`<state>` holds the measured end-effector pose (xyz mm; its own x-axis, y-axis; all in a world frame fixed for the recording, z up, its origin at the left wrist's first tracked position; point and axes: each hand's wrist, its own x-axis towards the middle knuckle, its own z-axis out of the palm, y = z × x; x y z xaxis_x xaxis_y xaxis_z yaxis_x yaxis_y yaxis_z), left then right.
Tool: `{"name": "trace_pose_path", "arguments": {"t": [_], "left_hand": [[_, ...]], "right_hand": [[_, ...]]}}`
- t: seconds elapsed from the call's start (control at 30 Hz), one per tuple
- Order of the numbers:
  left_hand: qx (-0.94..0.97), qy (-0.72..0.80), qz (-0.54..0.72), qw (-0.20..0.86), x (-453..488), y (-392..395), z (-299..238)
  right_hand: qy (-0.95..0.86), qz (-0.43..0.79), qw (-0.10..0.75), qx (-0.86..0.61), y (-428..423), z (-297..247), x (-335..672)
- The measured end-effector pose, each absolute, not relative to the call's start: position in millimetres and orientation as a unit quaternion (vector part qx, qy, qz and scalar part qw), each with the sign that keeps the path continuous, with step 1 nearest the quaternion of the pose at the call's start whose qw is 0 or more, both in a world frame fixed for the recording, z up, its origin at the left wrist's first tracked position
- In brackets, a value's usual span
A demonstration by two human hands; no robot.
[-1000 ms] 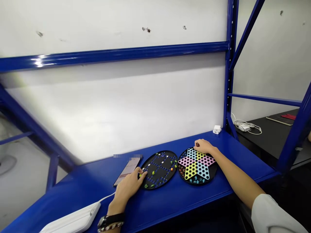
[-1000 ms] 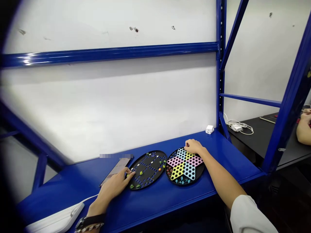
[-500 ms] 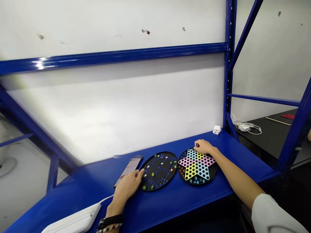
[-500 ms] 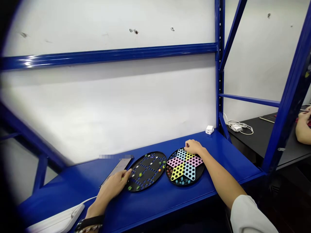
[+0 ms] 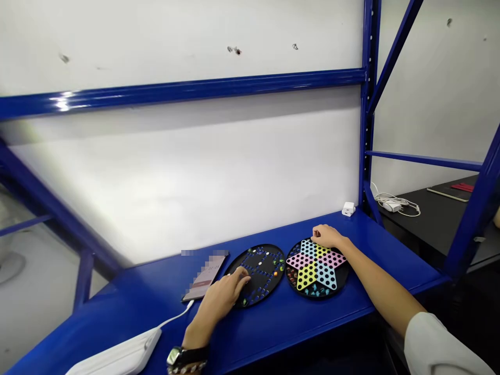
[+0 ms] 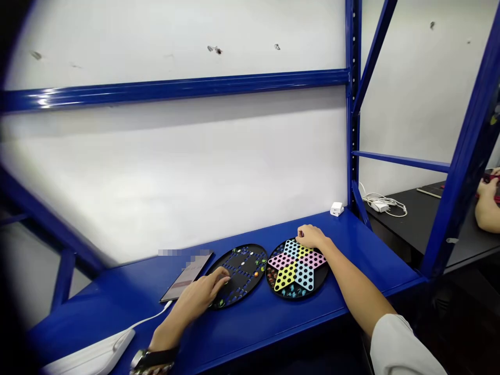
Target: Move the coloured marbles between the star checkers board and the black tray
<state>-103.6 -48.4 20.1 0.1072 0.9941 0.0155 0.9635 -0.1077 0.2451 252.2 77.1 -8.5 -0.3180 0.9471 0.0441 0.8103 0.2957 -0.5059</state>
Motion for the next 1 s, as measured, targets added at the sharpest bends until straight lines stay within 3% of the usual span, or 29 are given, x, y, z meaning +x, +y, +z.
{"name": "trace_pose_path", "arguments": {"t": [0.23, 0.37, 0.43, 0.6, 0.7, 0.87, 1.0], "left_hand": [[0.733, 0.674, 0.057, 0.067, -92.9, -48.9, 15.8], [0.726, 0.656, 0.16, 0.129, -91.4, -48.6, 19.6], [0.697, 0.622, 0.276, 0.225, -87.9, -50.0, 27.3], [0.447, 0.403, 0.532, 0.596, -76.9, -59.7, 58.2], [0.314, 0.293, 0.585, 0.688, -72.1, -64.2, 67.8], [0.317, 0.334, 0.583, 0.669, -59.5, -55.6, 49.7], [0.531, 0.504, 0.471, 0.491, -46.9, -37.2, 26.6]], "right_hand": [[-0.786, 0.197, 0.171, -0.561, 75.8, -7.6, 251.3], [-0.786, 0.192, 0.165, -0.564, 75.8, -7.3, 250.9], [-0.786, 0.193, 0.165, -0.563, 76.0, -7.3, 250.9], [-0.784, 0.193, 0.167, -0.566, 75.6, -7.0, 251.0], [-0.784, 0.191, 0.163, -0.567, 74.3, -5.5, 250.5], [-0.779, 0.2, 0.158, -0.573, 71.5, -1.1, 249.2], [-0.778, 0.203, 0.155, -0.574, 70.7, 0.5, 249.1]]}}
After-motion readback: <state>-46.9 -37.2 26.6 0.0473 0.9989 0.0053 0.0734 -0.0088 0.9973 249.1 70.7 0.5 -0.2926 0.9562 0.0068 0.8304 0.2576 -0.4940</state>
